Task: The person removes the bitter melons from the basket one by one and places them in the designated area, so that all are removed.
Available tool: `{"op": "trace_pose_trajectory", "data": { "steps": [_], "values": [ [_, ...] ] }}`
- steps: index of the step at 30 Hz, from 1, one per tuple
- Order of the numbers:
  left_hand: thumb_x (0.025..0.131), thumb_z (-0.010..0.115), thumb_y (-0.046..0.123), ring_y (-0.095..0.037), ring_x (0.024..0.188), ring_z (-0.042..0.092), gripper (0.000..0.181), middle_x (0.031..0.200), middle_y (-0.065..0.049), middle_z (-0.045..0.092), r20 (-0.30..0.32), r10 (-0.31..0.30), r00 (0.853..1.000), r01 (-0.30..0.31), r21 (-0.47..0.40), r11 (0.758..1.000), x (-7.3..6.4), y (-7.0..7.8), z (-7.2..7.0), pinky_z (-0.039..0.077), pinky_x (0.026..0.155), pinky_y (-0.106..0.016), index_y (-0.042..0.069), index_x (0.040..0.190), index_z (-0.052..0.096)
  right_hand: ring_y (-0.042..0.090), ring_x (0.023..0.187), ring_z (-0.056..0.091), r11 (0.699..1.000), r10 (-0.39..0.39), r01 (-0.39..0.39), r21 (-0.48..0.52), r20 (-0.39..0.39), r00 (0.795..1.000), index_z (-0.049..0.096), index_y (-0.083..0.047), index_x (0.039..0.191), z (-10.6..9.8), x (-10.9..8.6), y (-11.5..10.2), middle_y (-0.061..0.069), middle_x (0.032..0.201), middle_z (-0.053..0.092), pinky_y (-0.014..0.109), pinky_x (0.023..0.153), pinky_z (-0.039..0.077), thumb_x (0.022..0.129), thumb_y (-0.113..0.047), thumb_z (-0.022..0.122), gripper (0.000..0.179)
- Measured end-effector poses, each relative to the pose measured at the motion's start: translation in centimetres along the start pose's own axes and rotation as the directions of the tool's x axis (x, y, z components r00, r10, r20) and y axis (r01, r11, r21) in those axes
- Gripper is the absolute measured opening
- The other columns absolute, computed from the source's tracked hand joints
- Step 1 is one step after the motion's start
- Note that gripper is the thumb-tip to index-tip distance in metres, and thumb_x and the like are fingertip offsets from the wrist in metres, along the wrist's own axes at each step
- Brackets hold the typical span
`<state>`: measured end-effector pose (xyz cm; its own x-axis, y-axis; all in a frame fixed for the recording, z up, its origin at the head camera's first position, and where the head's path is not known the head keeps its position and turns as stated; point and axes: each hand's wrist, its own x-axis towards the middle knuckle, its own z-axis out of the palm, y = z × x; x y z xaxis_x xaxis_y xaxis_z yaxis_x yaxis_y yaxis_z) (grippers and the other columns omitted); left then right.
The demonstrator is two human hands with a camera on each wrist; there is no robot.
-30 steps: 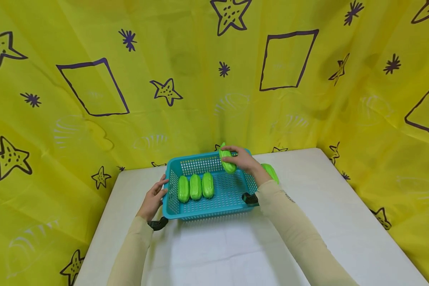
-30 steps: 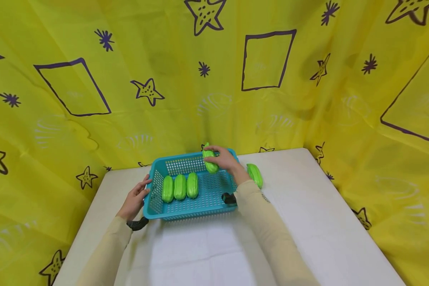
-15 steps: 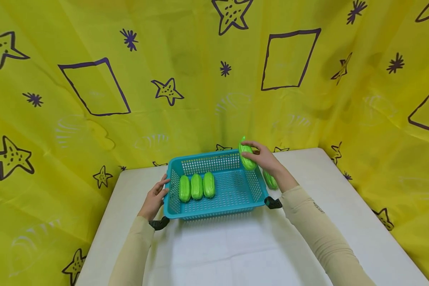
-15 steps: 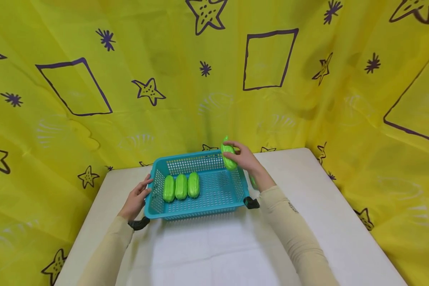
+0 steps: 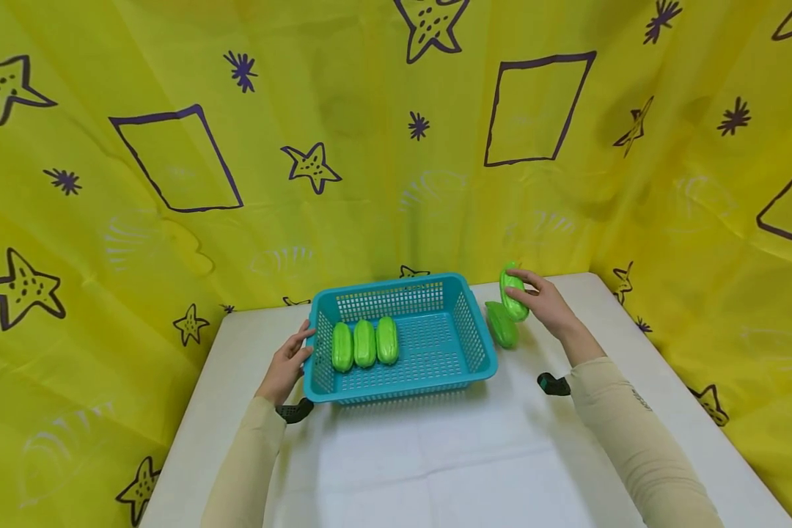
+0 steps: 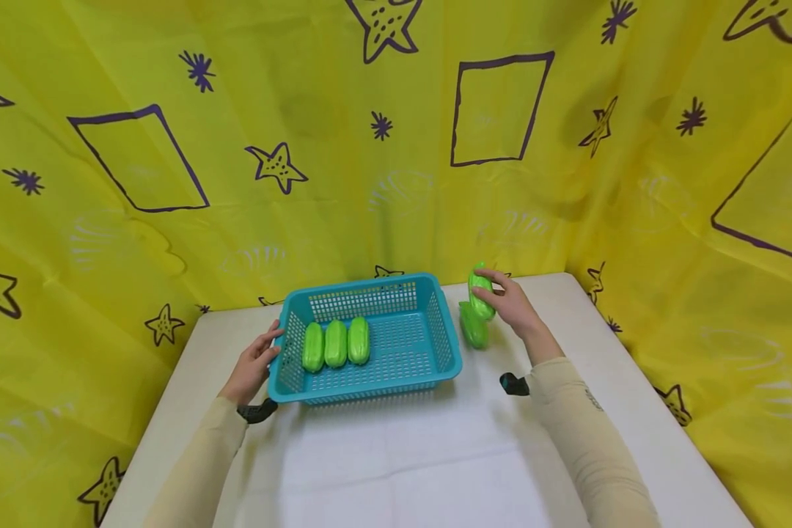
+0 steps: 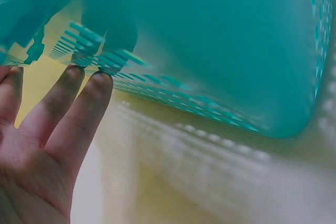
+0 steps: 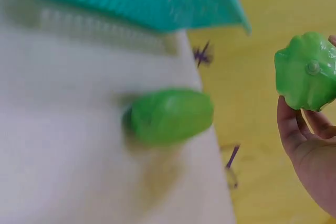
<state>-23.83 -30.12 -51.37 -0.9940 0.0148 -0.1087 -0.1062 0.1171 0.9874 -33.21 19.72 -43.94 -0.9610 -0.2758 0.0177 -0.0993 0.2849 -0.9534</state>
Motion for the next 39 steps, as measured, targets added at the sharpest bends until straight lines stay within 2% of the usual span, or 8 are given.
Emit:
{"op": "trace_pose_trajectory", "data": {
  "steps": [7,9,14,20,26,30,38,39],
  "values": [
    [0.104,0.044,0.011,-0.029,0.149,0.007,0.046,0.164,0.004,0.01,0.015,-0.014,1.0,0.014,0.009,1.0,-0.7,1.6,0.2,0.031,0.108,-0.057,0.004,0.149,0.037,0.052,0.137,0.029,0.996,0.055,-0.056,-0.072,-0.009,0.998,0.037,-0.006,0.151,-2.8,0.6,5.1,0.022,0.159,0.018,0.064,0.109,0.025,0.099,-0.027,0.059,0.06],
    [0.104,0.044,0.01,-0.029,0.149,0.007,0.046,0.164,0.004,0.01,0.018,-0.012,1.0,0.012,0.011,1.0,-0.6,1.4,0.1,0.031,0.108,-0.057,0.004,0.149,0.037,0.051,0.137,0.03,0.993,0.06,-0.06,-0.1,-0.009,0.998,0.037,-0.008,0.151,-3.2,0.9,6.5,0.021,0.159,0.019,0.063,0.109,0.027,0.099,-0.031,0.059,0.062],
    [0.104,0.045,0.014,-0.026,0.15,0.006,0.044,0.163,0.009,0.013,0.001,-0.009,1.0,0.009,0.012,1.0,0.3,-0.1,-0.3,0.029,0.109,-0.058,0.009,0.148,0.04,0.051,0.134,0.033,0.986,0.059,-0.059,-0.156,-0.008,0.998,0.036,-0.008,0.151,-3.3,1.2,8.4,0.023,0.159,0.019,0.063,0.107,0.031,0.098,-0.036,0.058,0.064],
    [0.104,0.047,0.017,-0.025,0.149,0.011,0.044,0.163,0.01,0.014,-0.003,0.042,0.999,-0.042,0.023,0.999,0.6,-1.3,-0.5,0.033,0.108,-0.057,0.011,0.147,0.041,0.052,0.132,0.036,0.978,0.068,-0.067,-0.198,-0.006,0.998,0.036,-0.004,0.15,-3.1,1.3,9.4,0.027,0.156,0.022,0.06,0.104,0.036,0.099,-0.034,0.057,0.063],
    [0.104,0.047,0.016,-0.026,0.149,0.013,0.045,0.163,0.005,0.013,0.022,0.098,0.995,-0.098,-0.01,0.995,0.6,-1.5,-0.5,0.034,0.107,-0.057,0.007,0.147,0.039,0.054,0.133,0.032,0.965,0.059,-0.051,-0.259,0.025,0.998,0.038,-0.002,0.149,-3.2,1.7,10.1,0.029,0.155,0.024,0.061,0.107,0.032,0.099,-0.03,0.058,0.06],
    [0.103,0.049,0.017,-0.025,0.149,0.014,0.045,0.163,0.006,0.014,0.02,0.091,0.996,-0.091,-0.017,0.996,0.7,-1.6,-0.6,0.034,0.107,-0.057,0.007,0.147,0.041,0.055,0.134,0.029,0.955,0.065,-0.049,-0.292,0.047,0.997,0.038,-0.001,0.148,-3.0,1.9,10.5,0.03,0.154,0.024,0.063,0.108,0.028,0.1,-0.028,0.058,0.059],
    [0.104,0.049,0.018,-0.022,0.149,0.012,0.045,0.162,0.01,0.015,0.021,0.076,0.997,-0.076,-0.007,0.997,0.6,-1.4,-0.6,0.034,0.108,-0.056,0.01,0.147,0.042,0.055,0.136,0.025,0.939,0.124,-0.101,-0.329,0.051,0.991,0.036,-0.003,0.149,-2.4,2.0,11.1,0.031,0.154,0.023,0.064,0.109,0.024,0.1,-0.027,0.056,0.058],
    [0.104,0.049,0.017,-0.023,0.149,0.012,0.045,0.162,0.009,0.015,0.024,0.071,0.997,-0.071,-0.009,0.997,0.4,-0.9,-0.4,0.034,0.108,-0.056,0.009,0.147,0.041,0.055,0.136,0.025,0.938,0.129,-0.106,-0.332,0.05,0.99,0.036,-0.003,0.15,-2.3,2.0,11.0,0.031,0.154,0.023,0.064,0.109,0.024,0.1,-0.028,0.056,0.059]
  ]
}}
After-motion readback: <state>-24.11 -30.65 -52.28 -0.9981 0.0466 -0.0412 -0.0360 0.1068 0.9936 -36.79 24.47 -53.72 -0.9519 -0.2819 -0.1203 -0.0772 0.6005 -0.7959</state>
